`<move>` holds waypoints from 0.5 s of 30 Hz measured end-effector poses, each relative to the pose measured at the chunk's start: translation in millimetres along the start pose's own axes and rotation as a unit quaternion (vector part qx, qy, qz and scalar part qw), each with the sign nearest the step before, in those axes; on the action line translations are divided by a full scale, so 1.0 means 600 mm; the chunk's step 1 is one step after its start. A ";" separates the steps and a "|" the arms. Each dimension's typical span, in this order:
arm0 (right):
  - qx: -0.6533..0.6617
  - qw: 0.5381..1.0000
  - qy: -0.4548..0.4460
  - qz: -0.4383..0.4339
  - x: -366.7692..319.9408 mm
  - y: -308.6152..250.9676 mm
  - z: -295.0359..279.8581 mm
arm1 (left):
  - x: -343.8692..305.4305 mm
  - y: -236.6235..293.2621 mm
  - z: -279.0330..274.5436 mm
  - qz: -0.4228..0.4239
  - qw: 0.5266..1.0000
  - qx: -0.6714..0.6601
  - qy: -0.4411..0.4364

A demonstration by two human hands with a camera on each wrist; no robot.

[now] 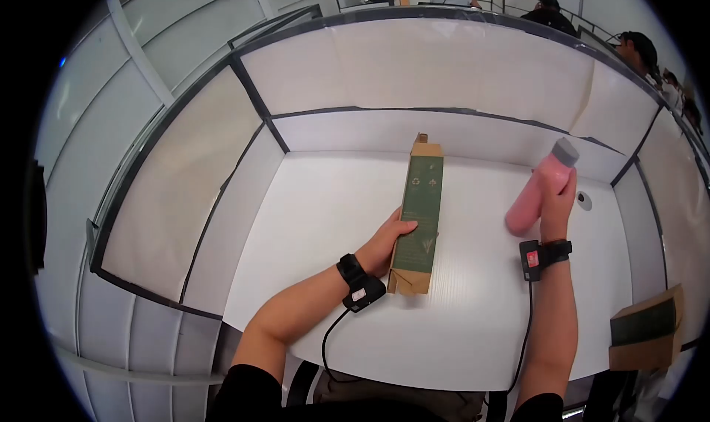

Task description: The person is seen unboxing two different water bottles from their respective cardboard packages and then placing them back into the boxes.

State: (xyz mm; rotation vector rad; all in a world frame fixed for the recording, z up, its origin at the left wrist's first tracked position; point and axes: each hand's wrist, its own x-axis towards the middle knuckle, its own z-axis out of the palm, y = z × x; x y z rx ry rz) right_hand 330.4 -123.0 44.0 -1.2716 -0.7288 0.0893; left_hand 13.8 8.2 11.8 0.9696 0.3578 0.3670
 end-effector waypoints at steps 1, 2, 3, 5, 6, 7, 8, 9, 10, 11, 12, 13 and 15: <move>-0.028 0.999 0.011 -0.011 0.001 0.003 0.005 | 0.001 -0.001 0.003 0.003 1.000 0.014 0.014; -0.029 0.999 -0.005 -0.019 0.001 0.007 0.008 | 0.002 0.001 0.003 -0.012 1.000 0.000 0.012; -0.033 0.999 -0.022 -0.025 -0.002 0.006 0.011 | 0.000 0.004 0.005 -0.029 0.999 -0.015 0.011; -0.039 0.999 -0.028 -0.020 -0.011 0.001 0.013 | -0.007 0.006 0.009 -0.045 0.999 -0.021 0.009; -0.050 0.998 -0.030 -0.025 -0.011 0.005 0.007 | -0.008 0.006 0.011 -0.042 0.999 -0.024 0.007; -0.060 0.997 -0.031 -0.032 -0.010 0.013 0.001 | -0.009 0.007 0.012 -0.037 0.999 -0.026 0.005; -0.069 0.996 -0.036 -0.041 -0.005 0.020 -0.003 | -0.008 0.008 0.014 -0.028 0.999 -0.029 0.004; -0.081 0.995 -0.032 -0.053 -0.002 0.032 -0.007 | -0.008 0.006 0.013 -0.018 1.000 -0.023 0.004; -0.076 0.995 -0.036 -0.048 -0.001 0.018 0.001 | -0.003 0.004 0.008 -0.002 1.000 -0.017 0.008; -0.073 0.996 -0.036 -0.038 -0.008 0.006 0.006 | 0.003 -0.003 0.004 0.009 1.000 -0.010 0.011; -0.071 0.997 -0.034 -0.025 -0.014 -0.005 0.007 | 0.003 -0.004 0.006 0.015 1.000 -0.003 0.013; -0.081 0.995 -0.055 -0.027 -0.008 0.006 0.001 | 0.001 -0.003 0.007 0.015 1.000 -0.001 0.021; -0.070 0.996 -0.005 -0.056 -0.003 0.018 -0.003 | 0.000 -0.004 0.008 0.007 0.999 0.003 0.037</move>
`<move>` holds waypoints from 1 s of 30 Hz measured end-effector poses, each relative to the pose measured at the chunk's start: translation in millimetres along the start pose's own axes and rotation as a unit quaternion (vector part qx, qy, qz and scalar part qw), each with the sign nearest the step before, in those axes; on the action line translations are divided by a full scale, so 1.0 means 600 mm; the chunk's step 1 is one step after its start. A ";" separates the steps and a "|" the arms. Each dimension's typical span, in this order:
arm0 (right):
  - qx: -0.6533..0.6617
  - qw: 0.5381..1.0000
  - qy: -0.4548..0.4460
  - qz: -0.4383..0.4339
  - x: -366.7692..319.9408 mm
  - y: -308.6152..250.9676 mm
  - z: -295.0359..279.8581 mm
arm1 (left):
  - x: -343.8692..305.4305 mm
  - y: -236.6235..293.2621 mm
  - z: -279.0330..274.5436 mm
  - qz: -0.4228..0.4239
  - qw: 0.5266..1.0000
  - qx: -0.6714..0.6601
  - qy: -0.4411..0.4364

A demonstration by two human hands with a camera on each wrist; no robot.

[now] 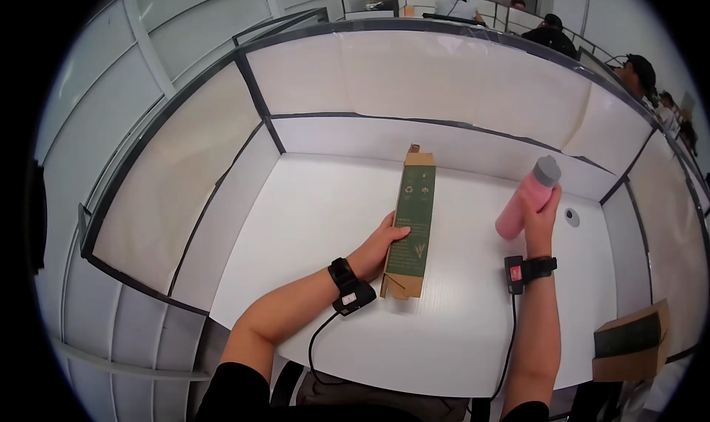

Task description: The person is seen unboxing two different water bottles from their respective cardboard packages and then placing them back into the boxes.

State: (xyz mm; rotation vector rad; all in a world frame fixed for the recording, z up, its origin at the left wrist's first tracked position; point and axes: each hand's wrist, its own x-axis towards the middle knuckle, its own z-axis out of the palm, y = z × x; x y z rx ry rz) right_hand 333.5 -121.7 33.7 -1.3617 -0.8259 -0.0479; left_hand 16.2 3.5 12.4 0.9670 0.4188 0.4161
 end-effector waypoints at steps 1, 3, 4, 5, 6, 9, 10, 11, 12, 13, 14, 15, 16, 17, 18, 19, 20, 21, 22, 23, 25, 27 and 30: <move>0.004 1.000 0.024 -0.014 0.004 -0.003 0.003 | -0.001 0.001 -0.001 0.001 1.000 0.000 -0.003; -0.049 0.985 0.117 -0.114 0.011 -0.035 0.002 | 0.001 0.001 -0.005 0.012 1.000 0.025 -0.003; -0.081 0.972 0.163 -0.150 0.008 -0.063 0.002 | 0.000 -0.001 -0.006 0.016 0.999 0.037 -0.003; -0.112 0.954 0.209 -0.185 0.005 -0.090 0.001 | 0.000 -0.003 -0.007 0.017 0.999 0.032 0.005; -0.087 0.954 0.217 -0.190 0.002 -0.114 0.003 | 0.001 -0.002 -0.007 0.018 0.999 0.028 0.013; -0.063 0.968 0.090 -0.224 -0.038 -0.136 0.013 | 0.001 0.001 -0.003 0.023 0.999 0.009 0.020; -0.100 0.971 0.029 -0.216 -0.064 -0.162 0.035 | 0.000 0.002 -0.001 0.024 0.999 0.006 0.022; -0.095 0.966 -0.057 -0.232 -0.085 -0.184 0.058 | -0.002 0.004 0.000 0.024 0.999 0.004 0.024; -0.058 0.981 -0.108 -0.149 -0.102 -0.168 0.083 | -0.004 0.007 0.000 0.028 0.999 0.009 0.012; -0.023 0.986 -0.113 -0.117 -0.117 -0.138 0.113 | -0.004 0.008 0.000 0.034 0.999 -0.003 0.008; -0.006 0.989 -0.149 -0.014 -0.135 -0.130 0.133 | -0.005 0.007 0.001 0.039 0.999 -0.014 0.005; 0.041 0.979 -0.191 0.060 -0.149 -0.116 0.148 | -0.005 0.007 0.001 0.045 0.999 -0.024 0.002; 0.092 0.953 -0.230 0.176 -0.163 -0.096 0.152 | -0.004 0.007 0.003 0.051 0.998 -0.020 0.014; 0.141 0.909 -0.266 0.288 -0.175 -0.079 0.153 | -0.004 0.005 0.003 0.058 0.998 -0.017 0.026; 0.193 0.890 -0.282 0.301 -0.181 -0.086 0.159 | -0.002 0.001 -0.002 0.072 0.997 -0.005 0.031; 0.243 0.868 -0.296 0.315 -0.187 -0.100 0.165 | -0.001 -0.002 -0.006 0.084 0.996 0.017 0.039; 0.292 0.844 -0.307 0.329 -0.193 -0.112 0.167 | 0.003 -0.007 -0.010 0.095 0.994 0.037 0.047; 0.285 0.827 -0.337 0.349 -0.201 -0.124 0.166 | 0.007 -0.012 -0.012 0.103 0.992 0.058 0.053; 0.280 0.808 -0.364 0.368 -0.208 -0.134 0.163 | 0.008 -0.012 -0.012 0.107 0.991 0.055 0.056; 0.275 0.788 -0.390 0.389 -0.215 -0.136 0.158 | 0.007 -0.014 -0.012 0.098 0.992 0.056 0.056; 0.267 0.791 -0.425 0.350 -0.220 -0.116 0.158 | -0.004 0.001 -0.001 0.084 0.993 0.060 0.059; 0.290 0.793 -0.434 0.315 -0.226 -0.104 0.162 | -0.006 0.004 0.000 0.085 0.993 0.058 0.058; 0.307 0.767 -0.440 0.351 -0.225 -0.135 0.156 | -0.011 0.005 0.005 0.112 0.987 0.106 0.054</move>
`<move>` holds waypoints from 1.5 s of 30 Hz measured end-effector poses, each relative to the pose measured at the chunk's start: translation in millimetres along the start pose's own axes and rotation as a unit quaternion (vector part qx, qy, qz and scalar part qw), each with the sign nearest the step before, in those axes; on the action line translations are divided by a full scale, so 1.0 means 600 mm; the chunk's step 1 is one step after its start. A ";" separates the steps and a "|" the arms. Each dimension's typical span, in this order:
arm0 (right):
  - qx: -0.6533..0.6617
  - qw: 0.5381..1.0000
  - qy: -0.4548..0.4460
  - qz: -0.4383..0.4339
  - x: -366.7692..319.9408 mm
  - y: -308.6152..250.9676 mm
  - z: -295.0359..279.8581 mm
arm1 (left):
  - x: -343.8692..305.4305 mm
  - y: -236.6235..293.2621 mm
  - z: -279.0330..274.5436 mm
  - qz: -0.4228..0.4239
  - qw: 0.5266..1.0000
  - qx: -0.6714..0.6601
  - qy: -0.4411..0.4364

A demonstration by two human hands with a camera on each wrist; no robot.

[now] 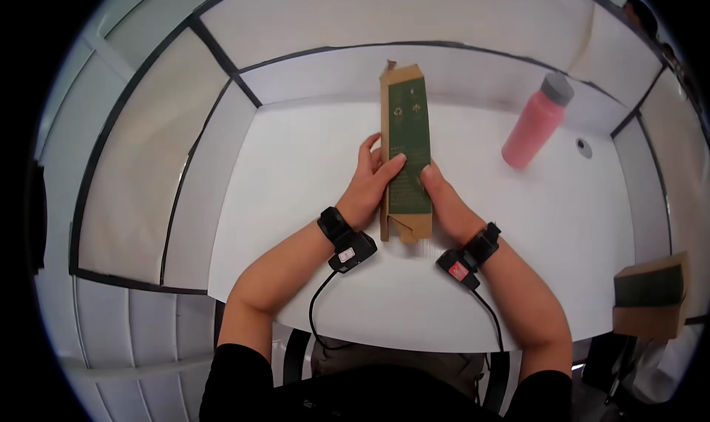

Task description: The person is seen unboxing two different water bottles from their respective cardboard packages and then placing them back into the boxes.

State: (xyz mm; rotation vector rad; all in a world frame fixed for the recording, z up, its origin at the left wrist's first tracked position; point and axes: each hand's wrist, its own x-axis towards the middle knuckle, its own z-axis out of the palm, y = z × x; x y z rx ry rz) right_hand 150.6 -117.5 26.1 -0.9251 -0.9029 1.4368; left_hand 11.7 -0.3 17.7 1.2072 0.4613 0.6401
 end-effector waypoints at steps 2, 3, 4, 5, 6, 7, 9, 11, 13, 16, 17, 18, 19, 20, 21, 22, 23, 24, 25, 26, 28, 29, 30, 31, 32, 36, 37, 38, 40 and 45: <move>0.014 0.999 0.012 0.026 0.000 0.009 -0.011 | -0.003 0.004 0.003 0.013 0.999 0.030 0.002; 0.018 0.999 0.011 0.026 -0.001 0.011 -0.014 | -0.005 0.003 0.005 0.019 0.999 0.045 0.002; 0.020 0.999 0.007 0.027 -0.005 0.008 -0.013 | -0.004 -0.001 0.008 0.029 0.998 0.050 0.005; 0.023 0.999 0.003 0.030 -0.008 0.006 -0.011 | -0.003 -0.005 0.009 0.038 0.998 0.055 0.009; -0.026 0.999 0.016 0.018 -0.007 0.005 -0.009 | -0.004 0.001 0.008 0.028 0.996 0.080 0.000; -0.025 0.999 0.024 0.025 -0.007 0.003 -0.008 | -0.002 -0.002 0.005 0.026 0.995 0.092 0.003; -0.026 0.998 0.036 0.041 -0.008 -0.001 -0.007 | -0.001 -0.004 0.004 0.024 0.993 0.114 0.011; -0.037 0.999 0.014 0.028 -0.008 0.001 -0.012 | -0.004 0.003 0.008 0.015 0.995 0.095 0.002; -0.031 0.999 -0.006 0.007 -0.005 0.009 -0.013 | -0.006 0.007 0.012 0.015 0.998 0.068 -0.004; -0.071 0.995 -0.011 -0.066 0.009 0.017 -0.018 | -0.006 0.007 0.011 0.018 0.997 0.072 -0.020; -0.084 0.993 -0.011 -0.087 0.013 0.020 -0.021 | -0.006 0.006 0.009 0.017 0.997 0.077 -0.019; -0.104 0.989 0.012 -0.108 0.013 0.012 -0.011 | -0.004 0.004 0.008 0.015 0.996 0.082 -0.018; -0.123 0.984 0.034 -0.128 0.014 0.011 -0.005 | -0.002 0.001 0.005 0.013 0.996 0.086 -0.017; -0.106 0.983 0.042 -0.146 0.019 0.016 -0.010 | 0.001 -0.002 0.001 0.008 0.998 0.053 -0.026; -0.121 0.982 0.055 -0.135 0.016 0.016 -0.009 | 0.001 -0.003 -0.001 -0.006 0.999 0.036 -0.027; -0.137 0.980 0.066 -0.126 0.014 0.009 -0.006 | 0.002 -0.001 -0.002 -0.018 0.999 0.018 -0.029; -0.152 0.978 0.077 -0.118 0.012 0.004 -0.004 | 0.003 0.000 -0.006 -0.029 0.999 0.002 -0.031; -0.151 0.978 0.086 -0.120 0.013 0.004 -0.002 | 0.005 -0.001 -0.011 -0.037 0.999 -0.007 -0.034; -0.152 0.977 0.088 -0.120 0.015 0.005 0.000 | 0.005 -0.001 -0.014 -0.035 0.998 -0.017 -0.042; -0.154 0.977 0.092 -0.117 0.015 0.004 0.001 | 0.006 0.000 -0.015 -0.034 0.998 -0.020 -0.050; -0.168 0.974 0.104 -0.111 0.012 0.000 0.006 | 0.003 0.003 -0.007 -0.037 0.998 -0.022 -0.042; -0.164 0.975 0.107 -0.102 0.012 -0.003 0.005 | 0.005 -0.001 -0.011 -0.037 0.998 -0.036 -0.045; -0.160 0.976 0.110 -0.094 0.012 -0.005 0.004 | 0.010 -0.006 -0.017 -0.037 0.997 -0.049 -0.049; -0.157 0.977 0.113 -0.085 0.012 -0.004 0.002 | 0.012 -0.010 -0.021 -0.038 0.996 -0.063 -0.051; -0.167 0.974 0.116 -0.095 0.013 -0.001 0.002 | 0.013 -0.013 -0.026 -0.057 0.993 -0.096 -0.039; -0.189 0.968 0.122 -0.115 0.014 0.005 -0.002 | 0.011 -0.010 -0.028 -0.085 0.981 -0.174 -0.014; -0.188 0.968 0.121 -0.113 0.014 0.006 -0.002 | 0.009 -0.009 -0.028 -0.082 0.980 -0.181 -0.012; -0.176 0.971 0.114 -0.113 0.017 0.006 -0.006 | 0.008 -0.009 -0.030 -0.077 0.980 -0.185 -0.010; -0.191 0.970 0.112 -0.105 0.016 0.002 -0.010 | 0.011 -0.010 -0.032 -0.070 0.981 -0.182 -0.003; -0.248 0.957 0.052 -0.137 0.015 0.004 -0.031 | 0.007 0.006 -0.019 -0.086 0.971 -0.218 0.048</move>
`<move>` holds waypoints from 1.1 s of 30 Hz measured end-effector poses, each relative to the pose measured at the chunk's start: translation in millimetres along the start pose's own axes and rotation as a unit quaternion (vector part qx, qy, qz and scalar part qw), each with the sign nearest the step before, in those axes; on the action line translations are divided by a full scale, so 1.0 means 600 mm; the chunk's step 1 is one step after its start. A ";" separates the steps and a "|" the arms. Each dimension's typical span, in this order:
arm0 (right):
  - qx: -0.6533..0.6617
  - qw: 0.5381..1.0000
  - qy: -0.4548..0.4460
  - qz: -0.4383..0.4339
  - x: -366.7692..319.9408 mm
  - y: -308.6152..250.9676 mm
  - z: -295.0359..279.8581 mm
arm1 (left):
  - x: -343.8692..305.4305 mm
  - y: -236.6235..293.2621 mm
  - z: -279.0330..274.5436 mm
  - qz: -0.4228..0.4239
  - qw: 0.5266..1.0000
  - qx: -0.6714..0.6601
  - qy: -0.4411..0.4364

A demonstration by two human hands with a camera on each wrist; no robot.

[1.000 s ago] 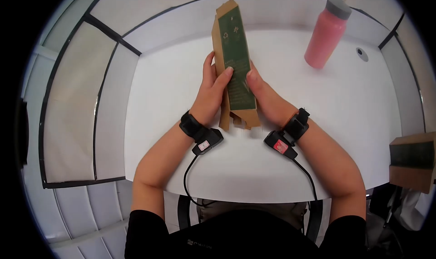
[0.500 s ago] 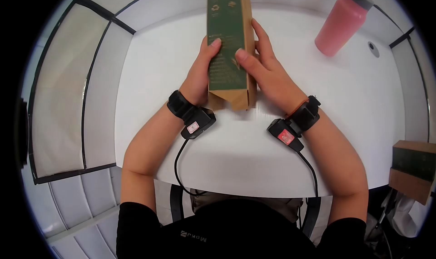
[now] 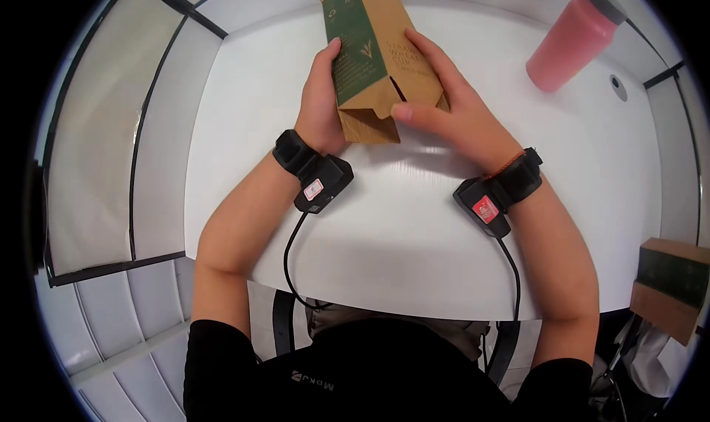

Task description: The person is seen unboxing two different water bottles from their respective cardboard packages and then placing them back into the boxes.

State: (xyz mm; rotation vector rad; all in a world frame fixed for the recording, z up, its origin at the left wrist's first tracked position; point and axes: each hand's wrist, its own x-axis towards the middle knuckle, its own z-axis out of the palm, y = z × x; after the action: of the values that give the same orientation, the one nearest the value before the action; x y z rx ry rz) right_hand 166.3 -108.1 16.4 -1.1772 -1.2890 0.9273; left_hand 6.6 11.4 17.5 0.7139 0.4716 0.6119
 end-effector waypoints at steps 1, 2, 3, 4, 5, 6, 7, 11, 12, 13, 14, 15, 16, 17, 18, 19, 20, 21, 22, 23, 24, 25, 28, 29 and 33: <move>0.019 1.000 -0.014 -0.006 -0.001 0.003 0.001 | 0.000 -0.001 0.005 0.005 1.000 0.004 0.016; 0.005 1.000 -0.016 -0.014 -0.001 0.006 0.002 | 0.000 -0.002 0.004 0.006 1.000 0.007 0.021; -0.009 1.000 -0.019 -0.023 -0.001 0.009 0.003 | 0.001 -0.002 0.004 0.008 1.000 0.009 0.025; -0.023 0.999 -0.021 -0.031 -0.001 0.011 0.005 | 0.001 -0.002 0.003 0.010 0.999 0.012 0.029; -0.041 0.998 -0.003 -0.038 0.000 0.007 0.007 | 0.005 -0.006 -0.004 0.017 1.000 0.018 0.005; -0.048 0.998 0.008 -0.029 0.000 0.007 0.007 | 0.009 -0.009 -0.008 0.024 0.999 0.030 0.009; -0.055 0.998 0.019 -0.020 0.002 0.007 0.006 | 0.012 -0.013 -0.011 0.031 0.999 0.043 0.013; -0.035 0.995 0.094 0.001 0.008 0.011 -0.001 | 0.007 -0.020 -0.003 0.109 0.975 0.195 0.012; -0.027 0.993 0.116 0.004 0.010 0.013 -0.004 | 0.003 -0.019 0.003 0.122 0.964 0.234 0.018; -0.012 0.990 0.139 -0.012 0.010 0.018 -0.003 | 0.000 -0.020 0.003 0.141 0.954 0.262 0.020; -0.065 0.986 0.151 -0.032 0.010 0.026 -0.009 | 0.000 -0.020 0.003 0.160 0.943 0.290 0.022; -0.091 0.982 0.165 -0.028 0.011 0.029 -0.014 | 0.007 -0.026 -0.001 0.227 0.935 0.273 0.000; -0.116 0.977 0.178 -0.024 0.011 0.031 -0.018 | 0.013 -0.028 -0.008 0.247 0.903 0.352 0.012; -0.144 0.971 0.187 -0.029 0.010 0.031 -0.020 | 0.017 -0.028 -0.016 0.266 0.863 0.428 0.025; -0.172 0.965 0.195 -0.035 0.009 0.031 -0.021 | 0.018 -0.024 -0.017 0.284 0.817 0.500 0.039; -0.200 0.957 0.204 -0.041 0.010 0.031 -0.022 | 0.015 -0.021 -0.013 0.264 0.844 0.467 0.012; -0.184 0.959 0.211 -0.047 0.011 0.033 -0.023 | 0.018 -0.021 -0.015 0.274 0.841 0.466 -0.025; -0.168 0.960 0.217 -0.053 0.012 0.037 -0.023 | 0.021 -0.020 -0.016 0.284 0.837 0.464 -0.064; -0.151 0.961 0.223 -0.058 0.013 0.038 -0.023 | 0.023 -0.019 -0.016 0.292 0.831 0.462 -0.101; -0.171 0.960 0.213 -0.063 0.013 0.035 -0.024 | 0.022 -0.022 -0.016 0.274 0.843 0.448 -0.115; -0.191 0.958 0.203 -0.068 0.013 0.031 -0.025 | 0.023 -0.019 -0.018 0.274 0.821 0.481 -0.138; -0.210 0.956 0.193 -0.074 0.013 0.026 -0.025 | 0.021 -0.023 -0.018 0.273 0.830 0.466 -0.140; -0.208 0.961 0.170 -0.068 0.011 0.016 -0.017 | 0.022 -0.026 -0.017 0.271 0.839 0.449 -0.142; -0.216 0.958 0.171 -0.073 0.009 0.013 -0.019 | 0.025 -0.026 -0.016 0.271 0.839 0.449 -0.142; -0.238 0.948 0.166 -0.134 0.010 0.018 -0.023 | 0.024 -0.028 -0.016 0.295 0.822 0.471 -0.121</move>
State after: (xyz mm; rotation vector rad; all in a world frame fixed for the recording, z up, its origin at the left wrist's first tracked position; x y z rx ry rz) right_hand 181.7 -101.7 8.5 -1.4079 -1.3861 0.2025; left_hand 17.5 15.2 -3.5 1.9163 0.2862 0.8436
